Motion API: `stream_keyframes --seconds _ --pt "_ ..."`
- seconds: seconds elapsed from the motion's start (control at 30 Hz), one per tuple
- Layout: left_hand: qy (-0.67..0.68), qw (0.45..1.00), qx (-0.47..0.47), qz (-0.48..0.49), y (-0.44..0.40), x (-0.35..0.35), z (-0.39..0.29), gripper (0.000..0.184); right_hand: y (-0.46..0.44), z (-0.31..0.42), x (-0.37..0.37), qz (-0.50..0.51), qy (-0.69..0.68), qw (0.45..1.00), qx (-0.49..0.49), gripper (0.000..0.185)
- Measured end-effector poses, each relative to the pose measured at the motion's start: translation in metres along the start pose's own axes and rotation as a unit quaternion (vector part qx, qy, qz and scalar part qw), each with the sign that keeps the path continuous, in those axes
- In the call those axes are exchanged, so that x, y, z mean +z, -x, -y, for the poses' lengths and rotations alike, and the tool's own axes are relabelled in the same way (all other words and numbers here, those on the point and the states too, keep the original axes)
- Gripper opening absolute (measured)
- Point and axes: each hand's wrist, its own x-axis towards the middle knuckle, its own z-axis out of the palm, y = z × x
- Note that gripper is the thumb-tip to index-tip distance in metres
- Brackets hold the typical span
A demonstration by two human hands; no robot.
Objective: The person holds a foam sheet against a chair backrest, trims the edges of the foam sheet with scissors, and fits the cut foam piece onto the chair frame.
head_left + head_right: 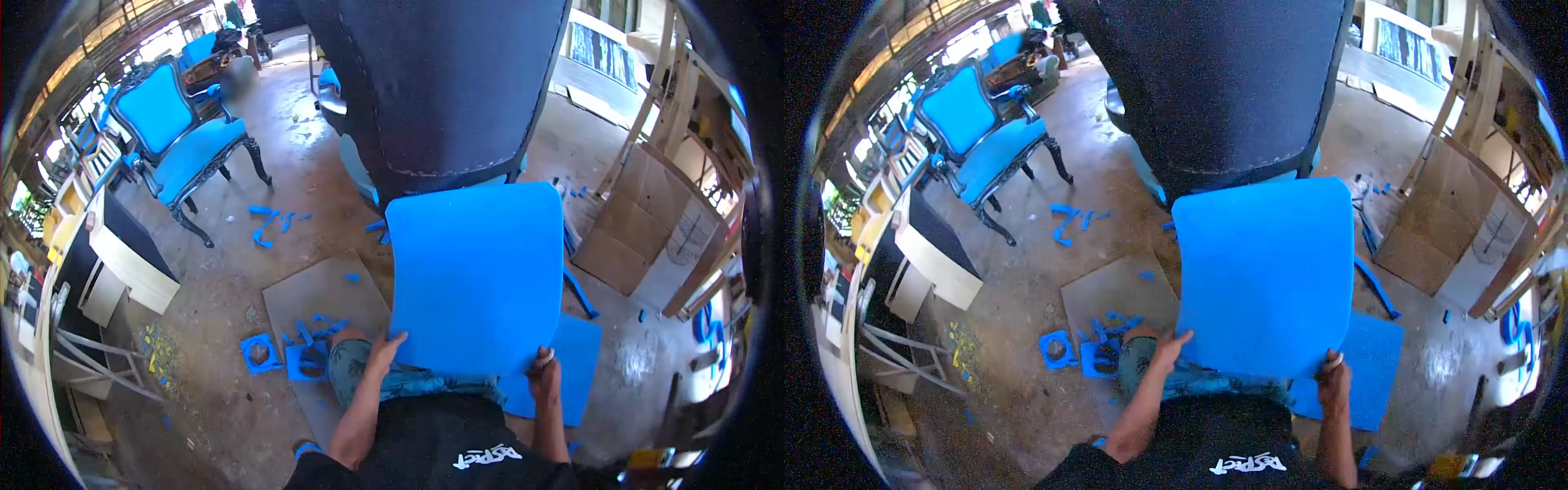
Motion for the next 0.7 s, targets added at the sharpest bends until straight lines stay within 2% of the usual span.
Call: stream_keyframes --seconds 0.03,0.07,0.1,0.13,0.17,0.23,0.3,0.33,0.37,0.4,0.43,0.47,0.53,0.63,0.7 --pt "0.007 0.999 0.047 0.003 -0.003 -0.013 0.009 0.044 -0.006 0.005 -0.025 0.042 0.153 0.986 -0.058 0.019" --pt "-0.013 0.999 0.041 0.03 0.012 -0.02 -0.003 0.034 -0.013 0.011 -0.03 -0.041 0.21 0.976 -0.037 0.019" --pt "-0.019 0.999 0.035 0.034 0.031 -0.025 -0.013 0.034 -0.017 0.015 -0.043 -0.039 0.267 0.96 -0.08 0.02" --pt "-0.062 0.994 0.07 0.062 0.048 -0.027 -0.022 0.032 -0.016 0.015 -0.051 -0.038 0.323 0.938 -0.123 0.021" --pt "-0.102 0.985 0.104 0.093 0.055 -0.028 -0.023 0.031 -0.005 0.017 -0.045 -0.05 0.32 0.938 -0.121 0.021" --pt "-0.071 0.981 0.118 0.138 0.056 -0.021 -0.012 0.029 0.025 0.038 -0.017 -0.086 0.245 0.963 -0.07 0.028" --pt "-0.122 0.98 0.019 0.155 0.063 -0.01 -0.02 0.03 0.005 0.04 -0.052 -0.096 0.324 0.937 -0.089 0.04" --pt "-0.12 0.977 0.064 0.164 0.046 -0.007 -0.002 0.03 0.015 0.042 -0.035 -0.132 0.507 0.841 -0.131 0.048" --pt "-0.17 0.972 0.013 0.159 0.062 0.001 -0.026 0.03 0.002 0.044 -0.053 -0.129 0.507 0.842 -0.132 0.051" --pt "-0.167 0.966 0.009 0.197 0.064 0.006 -0.02 0.029 -0.007 0.05 -0.076 -0.115 0.667 0.72 -0.152 0.047" --pt "-0.201 0.958 0.002 0.206 0.055 0.009 0.004 0.03 -0.003 0.048 -0.077 -0.146 0.411 0.894 -0.106 0.042" --pt "-0.157 0.965 -0.011 0.208 0.056 0.015 0.01 0.028 -0.004 0.055 -0.075 -0.159 0.427 0.886 -0.08 0.039" --pt "-0.153 0.968 -0.043 0.192 0.044 0.019 0.028 0.028 0.002 0.062 -0.076 -0.181 0.453 0.872 -0.039 0.035" --pt "-0.157 0.971 -0.058 0.169 0.038 0.025 0.027 0.027 0.011 0.06 -0.064 -0.175 0.463 0.866 -0.075 0.033" --pt "-0.161 0.97 -0.063 0.17 0.03 0.028 0.02 0.026 0.038 0.061 -0.046 -0.207 0.522 0.82 -0.106 0.03"
